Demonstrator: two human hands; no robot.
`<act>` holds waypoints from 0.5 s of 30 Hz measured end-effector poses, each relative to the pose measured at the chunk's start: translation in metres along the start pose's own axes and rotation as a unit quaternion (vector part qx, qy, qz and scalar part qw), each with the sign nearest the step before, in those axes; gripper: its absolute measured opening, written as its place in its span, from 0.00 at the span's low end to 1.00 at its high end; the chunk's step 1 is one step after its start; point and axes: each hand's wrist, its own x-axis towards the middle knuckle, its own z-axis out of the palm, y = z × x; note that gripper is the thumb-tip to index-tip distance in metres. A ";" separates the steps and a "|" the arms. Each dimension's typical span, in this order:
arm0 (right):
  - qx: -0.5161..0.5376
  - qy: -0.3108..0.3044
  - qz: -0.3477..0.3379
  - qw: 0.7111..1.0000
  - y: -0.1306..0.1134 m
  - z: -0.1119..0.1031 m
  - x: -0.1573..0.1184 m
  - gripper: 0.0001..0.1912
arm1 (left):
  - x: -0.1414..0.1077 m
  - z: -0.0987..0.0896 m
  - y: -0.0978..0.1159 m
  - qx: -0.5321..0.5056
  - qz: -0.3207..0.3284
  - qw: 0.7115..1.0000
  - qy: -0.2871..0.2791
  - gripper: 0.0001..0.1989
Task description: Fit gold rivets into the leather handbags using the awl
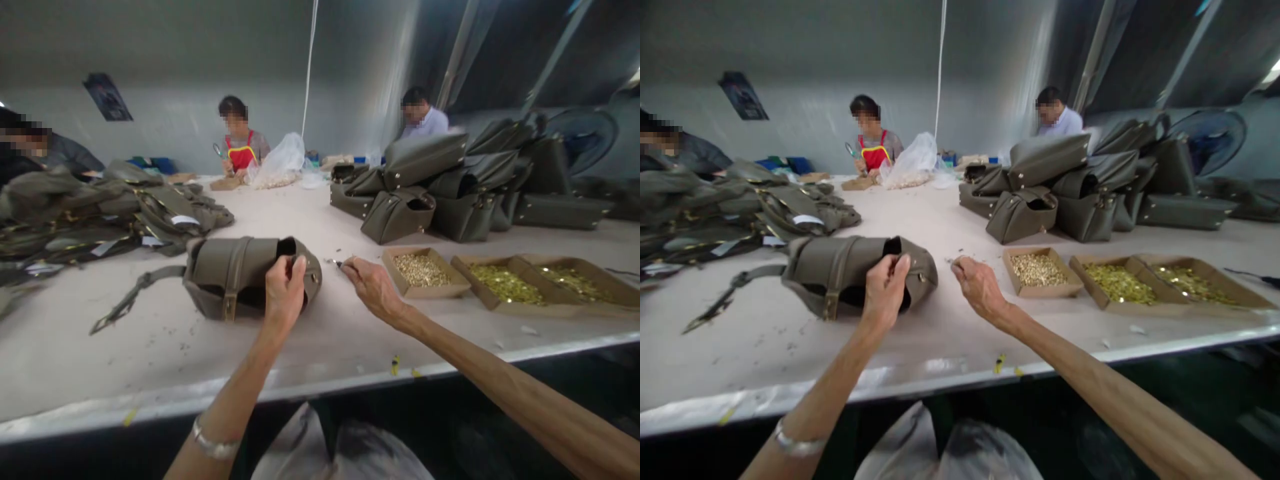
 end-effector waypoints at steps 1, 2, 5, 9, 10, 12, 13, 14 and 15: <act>0.036 0.027 0.020 0.999 0.009 0.007 -0.012 0.14 | 0.006 -0.001 -0.005 0.008 -0.002 1.000 0.002 0.16; 0.078 0.053 0.038 0.995 0.017 0.012 -0.024 0.15 | 0.013 -0.003 -0.009 0.013 0.001 1.000 0.003 0.16; 0.199 0.074 0.088 0.973 0.041 0.020 -0.054 0.14 | 0.032 -0.006 -0.014 0.031 0.017 0.999 -0.007 0.17; 0.208 0.064 0.121 0.969 0.071 0.006 -0.067 0.14 | 0.057 -0.009 -0.013 0.075 0.009 0.997 -0.031 0.18; 0.195 0.081 0.121 0.970 0.077 0.001 -0.068 0.14 | 0.062 -0.008 -0.014 0.084 0.009 0.996 -0.030 0.18; 0.173 0.109 0.119 0.972 0.086 -0.009 -0.072 0.13 | 0.073 -0.007 -0.020 0.098 0.009 0.995 -0.024 0.19; 0.164 0.117 0.121 0.972 0.089 -0.012 -0.075 0.13 | 0.078 -0.007 -0.024 0.102 0.005 0.994 -0.024 0.19; 0.158 0.119 0.123 0.972 0.092 -0.014 -0.077 0.13 | 0.083 -0.006 -0.029 0.103 0.002 0.994 -0.027 0.19; 0.151 0.116 0.126 0.973 0.094 -0.015 -0.079 0.12 | 0.088 -0.005 -0.034 0.107 0.001 0.994 -0.030 0.19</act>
